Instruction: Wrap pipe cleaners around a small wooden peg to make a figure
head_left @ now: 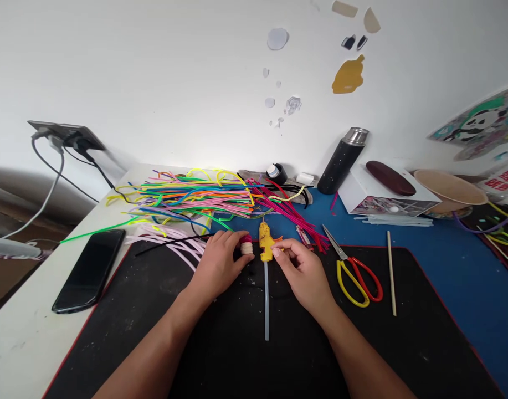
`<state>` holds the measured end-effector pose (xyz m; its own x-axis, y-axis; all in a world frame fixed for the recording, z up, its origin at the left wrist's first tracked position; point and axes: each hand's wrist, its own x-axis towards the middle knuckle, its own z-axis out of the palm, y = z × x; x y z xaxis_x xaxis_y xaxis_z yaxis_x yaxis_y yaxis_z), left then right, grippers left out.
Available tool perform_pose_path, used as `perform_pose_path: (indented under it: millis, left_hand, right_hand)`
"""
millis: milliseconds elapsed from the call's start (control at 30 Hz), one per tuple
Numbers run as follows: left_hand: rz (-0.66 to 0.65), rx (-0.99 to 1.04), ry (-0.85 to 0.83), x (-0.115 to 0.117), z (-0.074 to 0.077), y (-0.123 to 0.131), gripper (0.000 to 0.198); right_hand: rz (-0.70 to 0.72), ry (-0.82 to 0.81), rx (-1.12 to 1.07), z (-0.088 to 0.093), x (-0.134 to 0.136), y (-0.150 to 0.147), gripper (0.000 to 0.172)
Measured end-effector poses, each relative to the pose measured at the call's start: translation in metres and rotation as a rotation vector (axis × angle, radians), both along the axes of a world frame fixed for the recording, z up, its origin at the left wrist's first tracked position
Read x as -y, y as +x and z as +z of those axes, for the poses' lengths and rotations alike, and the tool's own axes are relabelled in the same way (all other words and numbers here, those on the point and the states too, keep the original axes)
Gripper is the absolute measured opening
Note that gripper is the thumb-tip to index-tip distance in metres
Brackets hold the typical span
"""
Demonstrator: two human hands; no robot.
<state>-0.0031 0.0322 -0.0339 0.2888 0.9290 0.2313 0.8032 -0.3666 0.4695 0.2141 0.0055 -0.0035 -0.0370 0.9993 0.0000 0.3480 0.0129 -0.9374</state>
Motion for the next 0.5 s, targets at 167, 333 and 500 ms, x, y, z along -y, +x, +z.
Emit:
perform_pose_path:
  millis: [167,333,500]
  left_hand:
    - [0.001,-0.035,-0.013,0.0007,-0.0003,0.0009,0.047]
    - [0.001,-0.017,-0.035,0.0007,-0.0002,-0.0008,0.053]
    - [-0.010,-0.012,-0.072,0.0001,0.0012,-0.0016,0.051]
  right_hand:
    - [0.031,-0.003,0.054,0.0050,0.0032,-0.0014,0.029]
    - [0.044,-0.024,0.092,0.0025,0.0034,-0.0013,0.028]
    - [0.058,-0.030,0.092,0.0019,0.0038,-0.0014,0.027]
